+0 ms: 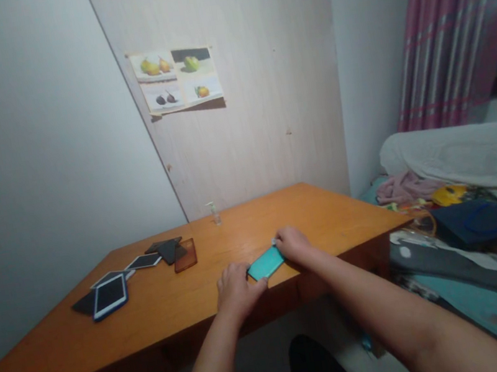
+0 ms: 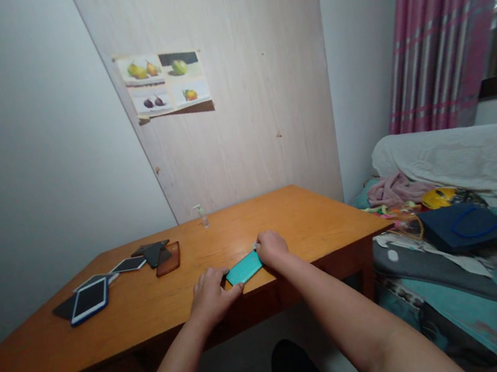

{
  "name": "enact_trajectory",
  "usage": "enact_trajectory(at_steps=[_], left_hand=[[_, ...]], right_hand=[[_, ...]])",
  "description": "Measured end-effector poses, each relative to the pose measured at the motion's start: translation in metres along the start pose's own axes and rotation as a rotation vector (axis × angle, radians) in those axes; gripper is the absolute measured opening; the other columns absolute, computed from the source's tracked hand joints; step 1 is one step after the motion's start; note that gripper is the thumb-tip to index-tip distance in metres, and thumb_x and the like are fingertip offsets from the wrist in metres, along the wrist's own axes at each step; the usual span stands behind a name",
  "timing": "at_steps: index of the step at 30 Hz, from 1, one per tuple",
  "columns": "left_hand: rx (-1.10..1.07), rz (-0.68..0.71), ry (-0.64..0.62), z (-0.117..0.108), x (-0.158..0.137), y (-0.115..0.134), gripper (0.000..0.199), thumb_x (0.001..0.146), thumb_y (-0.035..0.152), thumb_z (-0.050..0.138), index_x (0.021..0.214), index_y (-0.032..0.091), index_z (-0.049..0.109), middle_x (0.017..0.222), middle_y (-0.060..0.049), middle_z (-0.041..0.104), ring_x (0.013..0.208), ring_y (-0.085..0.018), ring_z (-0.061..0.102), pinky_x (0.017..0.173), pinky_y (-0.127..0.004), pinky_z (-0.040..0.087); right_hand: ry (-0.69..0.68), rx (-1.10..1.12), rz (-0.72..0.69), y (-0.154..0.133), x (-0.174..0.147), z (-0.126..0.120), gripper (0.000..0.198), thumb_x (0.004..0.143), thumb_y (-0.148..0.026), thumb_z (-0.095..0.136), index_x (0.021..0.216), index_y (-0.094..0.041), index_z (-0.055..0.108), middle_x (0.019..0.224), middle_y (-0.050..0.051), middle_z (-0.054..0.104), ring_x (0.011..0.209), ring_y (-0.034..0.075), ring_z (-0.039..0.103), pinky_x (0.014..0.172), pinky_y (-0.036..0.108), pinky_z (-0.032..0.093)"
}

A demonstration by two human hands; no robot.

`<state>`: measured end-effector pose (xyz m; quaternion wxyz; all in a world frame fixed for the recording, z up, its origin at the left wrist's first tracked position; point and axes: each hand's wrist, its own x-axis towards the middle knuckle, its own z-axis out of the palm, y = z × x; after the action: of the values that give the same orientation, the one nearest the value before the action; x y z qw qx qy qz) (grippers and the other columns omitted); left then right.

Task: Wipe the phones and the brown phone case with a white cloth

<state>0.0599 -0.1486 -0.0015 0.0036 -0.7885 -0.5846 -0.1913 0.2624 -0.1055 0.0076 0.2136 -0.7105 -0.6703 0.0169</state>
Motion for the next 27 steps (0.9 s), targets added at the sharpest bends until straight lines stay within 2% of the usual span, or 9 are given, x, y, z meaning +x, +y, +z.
enact_trajectory(at_steps=[3, 8, 14, 17, 20, 22, 24, 27], left_hand=[[-0.017, 0.014, 0.004, 0.001, 0.000, -0.002, 0.043, 0.079, 0.054, 0.063, 0.110, 0.026, 0.068, 0.104, -0.008, 0.064, 0.104, -0.028, 0.057, 0.084, -0.035, 0.040], [-0.017, 0.005, 0.009, 0.003, 0.000, -0.002, 0.043, 0.079, 0.055, 0.064, 0.111, 0.026, 0.068, 0.103, -0.007, 0.063, 0.104, -0.028, 0.056, 0.085, -0.035, 0.040], [-0.025, 0.015, 0.012, 0.003, 0.000, -0.002, 0.046, 0.078, 0.056, 0.064, 0.113, 0.027, 0.068, 0.104, -0.008, 0.063, 0.104, -0.029, 0.057, 0.086, -0.036, 0.041], [-0.029, 0.013, 0.014, 0.003, -0.001, -0.002, 0.044, 0.079, 0.056, 0.064, 0.112, 0.027, 0.068, 0.105, -0.008, 0.063, 0.106, -0.029, 0.056, 0.088, -0.036, 0.040], [-0.030, 0.007, 0.021, 0.001, -0.002, 0.000, 0.040, 0.082, 0.055, 0.061, 0.110, 0.027, 0.068, 0.103, -0.007, 0.063, 0.106, -0.028, 0.057, 0.087, -0.035, 0.040], [-0.025, -0.001, 0.016, 0.001, -0.002, 0.001, 0.039, 0.082, 0.055, 0.061, 0.107, 0.026, 0.068, 0.103, -0.007, 0.063, 0.105, -0.028, 0.057, 0.086, -0.035, 0.041], [-0.018, -0.004, 0.017, 0.001, -0.002, 0.002, 0.040, 0.080, 0.055, 0.063, 0.106, 0.025, 0.068, 0.103, -0.007, 0.063, 0.105, -0.028, 0.057, 0.085, -0.034, 0.041], [-0.022, 0.012, 0.039, 0.003, -0.002, 0.000, 0.043, 0.077, 0.056, 0.065, 0.108, 0.025, 0.068, 0.103, -0.007, 0.063, 0.103, -0.028, 0.057, 0.084, -0.034, 0.041]], right_hand=[[0.000, -0.008, 0.004, -0.001, 0.004, 0.000, 0.029, 0.095, -0.026, 0.048, 0.108, -0.018, 0.073, 0.108, 0.013, 0.069, 0.097, 0.022, 0.062, 0.077, 0.028, 0.042], [-0.044, 0.001, -0.154, -0.012, -0.006, 0.001, 0.027, 0.094, -0.034, 0.053, 0.104, -0.025, 0.076, 0.109, 0.008, 0.071, 0.103, 0.020, 0.060, 0.084, 0.026, 0.041], [-0.021, -0.056, -0.061, -0.010, -0.008, -0.007, 0.036, 0.097, -0.029, 0.041, 0.107, -0.020, 0.075, 0.104, 0.016, 0.072, 0.104, 0.028, 0.060, 0.087, 0.037, 0.039], [-0.059, -0.044, -0.150, -0.025, -0.021, -0.003, 0.034, 0.097, -0.031, 0.043, 0.110, -0.025, 0.074, 0.106, 0.013, 0.073, 0.108, 0.027, 0.060, 0.092, 0.040, 0.037], [-0.110, -0.011, -0.289, -0.035, -0.037, 0.001, 0.033, 0.098, -0.036, 0.043, 0.120, -0.035, 0.068, 0.120, 0.004, 0.071, 0.125, 0.024, 0.052, 0.106, 0.043, 0.028], [-0.123, -0.001, -0.311, -0.031, -0.041, 0.001, 0.037, 0.100, -0.040, 0.039, 0.128, -0.038, 0.062, 0.133, 0.001, 0.065, 0.137, 0.026, 0.041, 0.113, 0.052, 0.017], [-0.119, -0.007, -0.246, -0.022, -0.040, -0.002, 0.042, 0.102, -0.042, 0.032, 0.135, -0.035, 0.057, 0.144, 0.002, 0.056, 0.143, 0.032, 0.032, 0.112, 0.065, 0.007], [-0.126, -0.029, -0.117, -0.013, -0.040, -0.005, 0.049, 0.103, -0.044, 0.024, 0.142, -0.032, 0.051, 0.153, 0.003, 0.046, 0.147, 0.038, 0.021, 0.108, 0.075, 0.000]])
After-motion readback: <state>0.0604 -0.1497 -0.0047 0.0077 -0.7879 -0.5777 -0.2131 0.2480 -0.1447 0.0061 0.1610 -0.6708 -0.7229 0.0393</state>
